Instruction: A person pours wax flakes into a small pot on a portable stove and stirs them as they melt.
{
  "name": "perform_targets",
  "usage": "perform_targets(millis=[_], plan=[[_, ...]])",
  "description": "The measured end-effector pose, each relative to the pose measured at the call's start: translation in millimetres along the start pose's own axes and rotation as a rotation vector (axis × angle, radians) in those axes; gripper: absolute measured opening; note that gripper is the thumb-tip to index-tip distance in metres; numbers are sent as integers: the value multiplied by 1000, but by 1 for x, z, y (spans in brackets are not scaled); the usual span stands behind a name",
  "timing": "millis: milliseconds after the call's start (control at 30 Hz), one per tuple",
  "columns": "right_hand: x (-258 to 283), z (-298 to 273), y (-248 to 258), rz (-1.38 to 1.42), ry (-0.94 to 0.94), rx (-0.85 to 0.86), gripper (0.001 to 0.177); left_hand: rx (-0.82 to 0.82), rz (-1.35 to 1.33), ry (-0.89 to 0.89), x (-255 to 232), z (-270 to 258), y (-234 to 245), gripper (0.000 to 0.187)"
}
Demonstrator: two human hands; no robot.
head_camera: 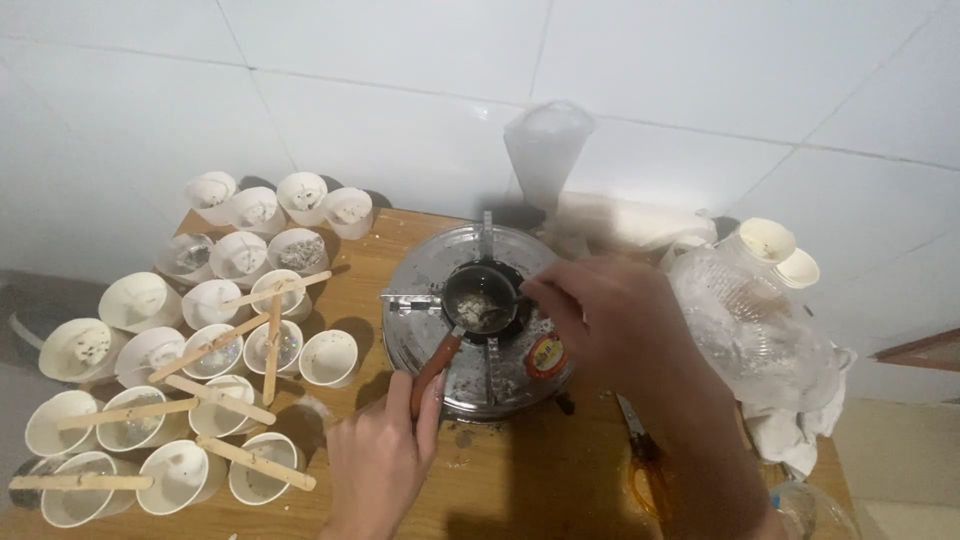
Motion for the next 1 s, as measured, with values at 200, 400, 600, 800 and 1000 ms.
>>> perform_targets(millis=[200,400,600,800,1000], plan=[[-5,2,-9,-86,12,-22,20,-31,-34,18,0,1,4,35],[2,4,-13,7,37,15,20,10,-40,68,5,-2,-5,36],[-10,2,-14,-98,-11,10,20,-17,-49,21,-2,1,3,38],[0,4,-22,19,61,4,17,-22,3,-22,-6,0,2,37],[-17,0,-22,-11,-76,160,24,-51,5,-67,-11,-3,1,40]])
Point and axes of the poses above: each hand's wrist, its own z-axis towards the middle knuckle, its own y-axis out of the back of the hand, x = y × z, the point moved 9 cm from there along z, towards the middle knuckle, and after that the axes turned 3 degrees about -x, right-handed, at the moved point
